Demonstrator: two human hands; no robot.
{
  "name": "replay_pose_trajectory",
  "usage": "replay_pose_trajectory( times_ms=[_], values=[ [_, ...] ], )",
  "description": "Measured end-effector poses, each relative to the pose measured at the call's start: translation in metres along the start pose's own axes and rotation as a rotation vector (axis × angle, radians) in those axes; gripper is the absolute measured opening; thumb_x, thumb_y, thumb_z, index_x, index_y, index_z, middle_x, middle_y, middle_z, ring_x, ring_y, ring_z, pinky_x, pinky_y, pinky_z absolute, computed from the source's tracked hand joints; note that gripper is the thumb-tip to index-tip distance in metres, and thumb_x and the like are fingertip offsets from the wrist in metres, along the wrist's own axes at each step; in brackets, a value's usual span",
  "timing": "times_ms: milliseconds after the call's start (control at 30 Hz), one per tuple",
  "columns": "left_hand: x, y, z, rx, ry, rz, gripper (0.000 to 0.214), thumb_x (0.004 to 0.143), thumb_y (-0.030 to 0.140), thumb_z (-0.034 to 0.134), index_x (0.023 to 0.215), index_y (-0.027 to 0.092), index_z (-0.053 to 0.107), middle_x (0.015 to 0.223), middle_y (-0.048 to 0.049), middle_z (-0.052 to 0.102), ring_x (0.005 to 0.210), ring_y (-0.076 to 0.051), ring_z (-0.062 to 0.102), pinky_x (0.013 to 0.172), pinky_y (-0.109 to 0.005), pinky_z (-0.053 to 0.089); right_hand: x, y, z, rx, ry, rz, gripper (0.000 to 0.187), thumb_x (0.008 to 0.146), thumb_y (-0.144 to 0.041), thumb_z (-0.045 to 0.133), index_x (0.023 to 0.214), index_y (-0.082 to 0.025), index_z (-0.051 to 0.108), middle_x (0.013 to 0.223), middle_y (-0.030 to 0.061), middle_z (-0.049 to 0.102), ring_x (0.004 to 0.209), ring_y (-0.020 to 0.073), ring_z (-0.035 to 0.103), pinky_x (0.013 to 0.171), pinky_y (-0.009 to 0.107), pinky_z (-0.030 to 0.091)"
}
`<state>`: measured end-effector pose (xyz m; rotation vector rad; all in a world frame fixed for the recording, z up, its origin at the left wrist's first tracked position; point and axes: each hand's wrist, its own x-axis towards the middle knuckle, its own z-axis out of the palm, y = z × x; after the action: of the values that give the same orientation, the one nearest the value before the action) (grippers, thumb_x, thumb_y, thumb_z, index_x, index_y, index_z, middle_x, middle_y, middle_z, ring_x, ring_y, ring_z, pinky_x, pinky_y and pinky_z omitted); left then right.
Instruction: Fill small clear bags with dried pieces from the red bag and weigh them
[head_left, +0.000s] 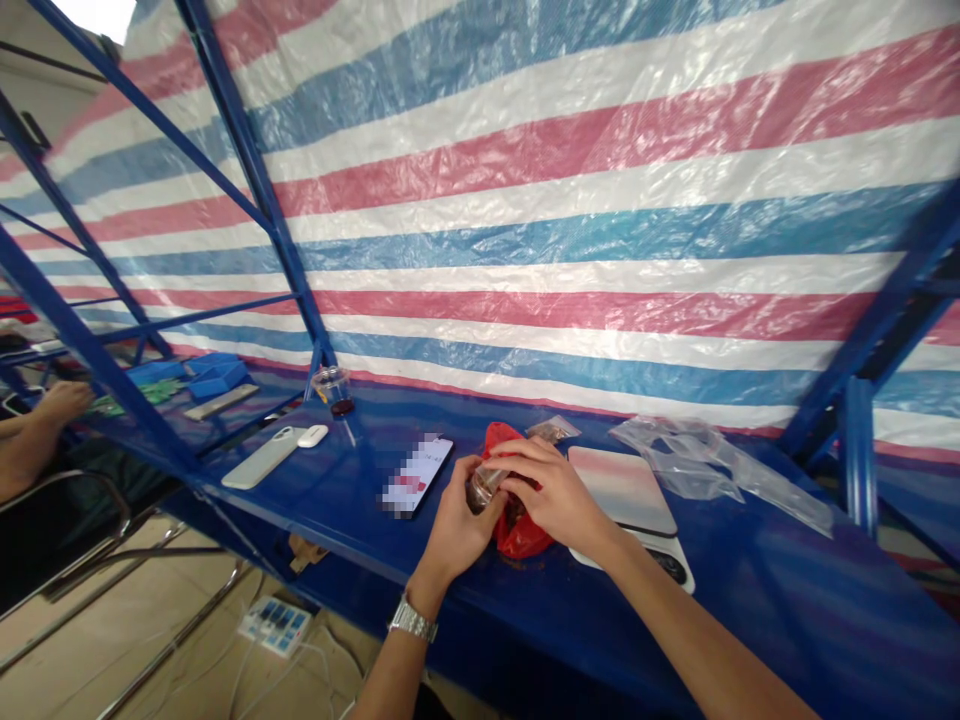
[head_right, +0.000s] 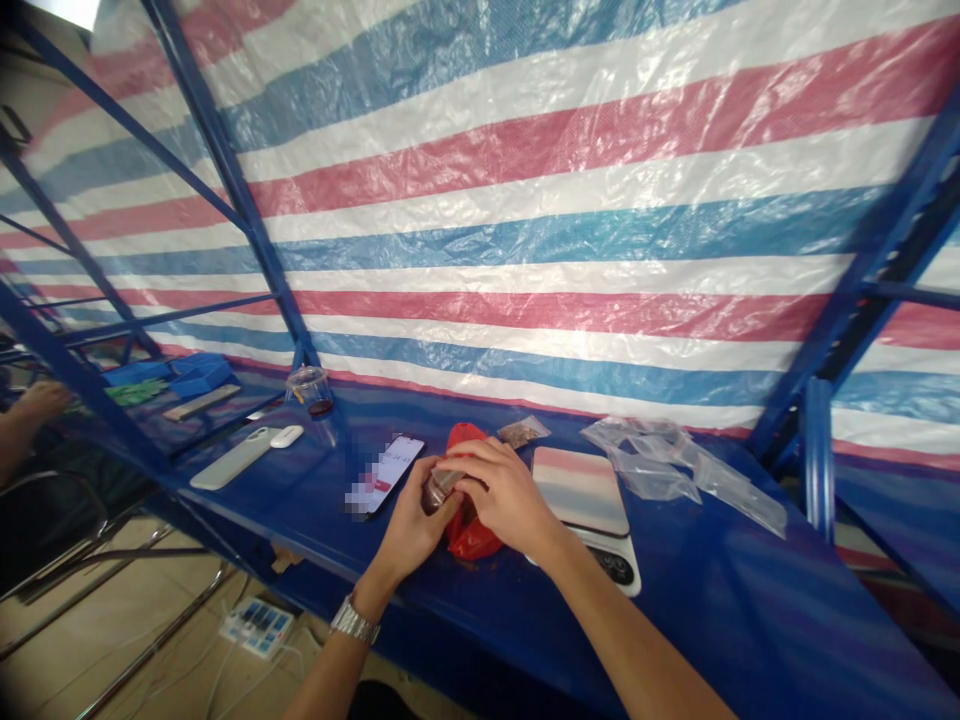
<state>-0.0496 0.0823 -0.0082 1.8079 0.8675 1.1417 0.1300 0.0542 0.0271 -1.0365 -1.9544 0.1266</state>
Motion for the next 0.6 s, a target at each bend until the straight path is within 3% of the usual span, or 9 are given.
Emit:
replay_pose_trajectory(
  times_ms=[133, 367, 600],
  values=[
    [0.001, -0.001, -0.002, -0.072, 0.018, -0.01, 0.035, 0.093, 0.037, 0.066, 0.121, 0.021, 0.052, 0.11, -0.0059, 0.068, 0.096, -0.02, 0.067, 0.089, -0.033, 0.052, 0.001, -0.002, 0.0, 0.022, -0.026, 0.053, 0.034, 0.096, -0.017, 0.065, 0.125, -0.034, 0.072, 0.124, 0.0046, 0.074, 0.115, 0.026, 0.065, 0.103, 0.045, 0.047],
    [0.001, 0.0, 0.0, -0.051, 0.045, -0.027, 0.027, 0.092, 0.034, 0.066, 0.113, 0.022, 0.052, 0.094, 0.0, 0.064, 0.079, -0.015, 0.061, 0.076, -0.028, 0.049, 0.005, 0.002, -0.014, 0.054, -0.038, 0.196, 0.038, 0.086, -0.006, 0.064, 0.116, -0.027, 0.074, 0.114, 0.0058, 0.077, 0.105, 0.0253, 0.067, 0.098, 0.043, 0.049],
    [0.001, -0.003, 0.0, 0.001, 0.068, -0.028, 0.031, 0.094, 0.039, 0.065, 0.117, 0.022, 0.053, 0.094, -0.0002, 0.066, 0.081, -0.016, 0.064, 0.079, -0.029, 0.05, 0.002, 0.013, -0.028, -0.128, -0.14, 0.125, 0.043, 0.079, 0.002, 0.057, 0.105, -0.025, 0.078, 0.111, 0.0062, 0.078, 0.112, 0.0293, 0.063, 0.104, 0.049, 0.043]
  ],
)
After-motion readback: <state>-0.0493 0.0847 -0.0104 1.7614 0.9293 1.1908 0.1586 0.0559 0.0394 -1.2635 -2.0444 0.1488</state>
